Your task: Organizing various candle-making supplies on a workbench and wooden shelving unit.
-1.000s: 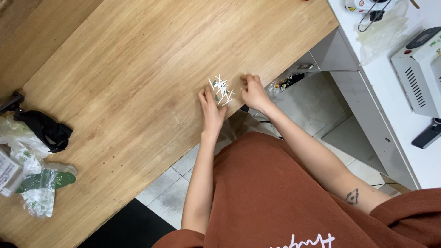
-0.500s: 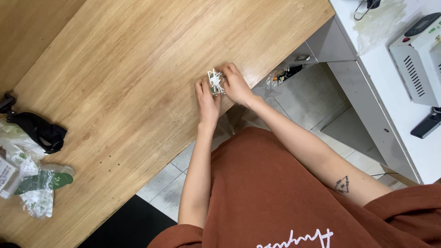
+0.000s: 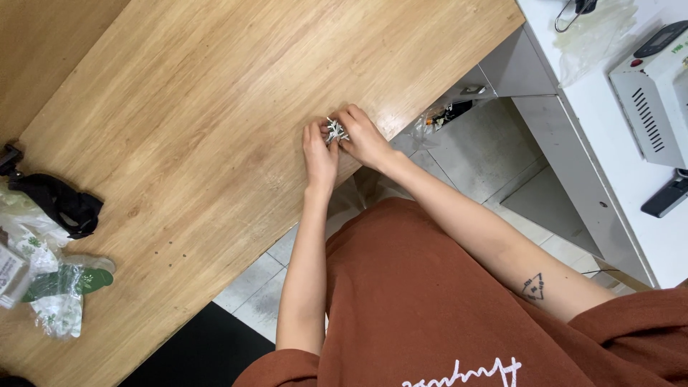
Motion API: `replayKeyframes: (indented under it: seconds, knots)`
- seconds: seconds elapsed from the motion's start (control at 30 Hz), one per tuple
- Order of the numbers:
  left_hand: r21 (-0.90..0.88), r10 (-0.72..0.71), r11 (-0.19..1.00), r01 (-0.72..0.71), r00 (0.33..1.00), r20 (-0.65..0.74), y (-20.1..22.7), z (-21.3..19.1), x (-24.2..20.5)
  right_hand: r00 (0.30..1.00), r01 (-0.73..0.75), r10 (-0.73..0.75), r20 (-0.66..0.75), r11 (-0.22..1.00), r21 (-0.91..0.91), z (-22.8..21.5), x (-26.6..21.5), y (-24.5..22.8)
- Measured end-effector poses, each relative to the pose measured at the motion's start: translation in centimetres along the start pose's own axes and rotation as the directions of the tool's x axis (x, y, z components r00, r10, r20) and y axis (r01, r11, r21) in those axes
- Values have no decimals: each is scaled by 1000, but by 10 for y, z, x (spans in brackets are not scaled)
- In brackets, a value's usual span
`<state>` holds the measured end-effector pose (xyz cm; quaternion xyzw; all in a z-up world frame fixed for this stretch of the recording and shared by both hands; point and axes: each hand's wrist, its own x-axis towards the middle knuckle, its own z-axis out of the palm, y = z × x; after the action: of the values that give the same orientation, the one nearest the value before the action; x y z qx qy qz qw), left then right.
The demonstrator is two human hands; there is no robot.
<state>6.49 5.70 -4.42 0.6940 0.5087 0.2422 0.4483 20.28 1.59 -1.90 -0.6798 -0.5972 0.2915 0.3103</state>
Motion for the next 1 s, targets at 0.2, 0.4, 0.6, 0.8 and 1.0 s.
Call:
replayKeyframes:
  seconds: [0.2, 0.4, 0.6, 0.8, 1.0]
  knots:
    - [1, -55, 999, 55, 997, 57, 5, -8, 2, 997, -38, 38, 69, 999, -11, -1, 4, 15]
    - [83, 76, 993, -77, 997, 26, 11, -15, 0, 1000, -6, 6, -6, 1000, 4, -18, 8, -1]
    - [15, 47, 999, -47, 998, 39, 24, -18, -2, 999, -36, 35, 28, 999, 11, -19, 9, 5]
    - [3, 24, 1000, -24, 998, 53, 18, -20, 4, 998, 51, -53, -20, 996, -70, -22, 15, 7]
    - [10, 23, 1000, -23, 997, 68, 8, -24, 16, 998, -63, 61, 35, 996, 63, -34, 26, 9]
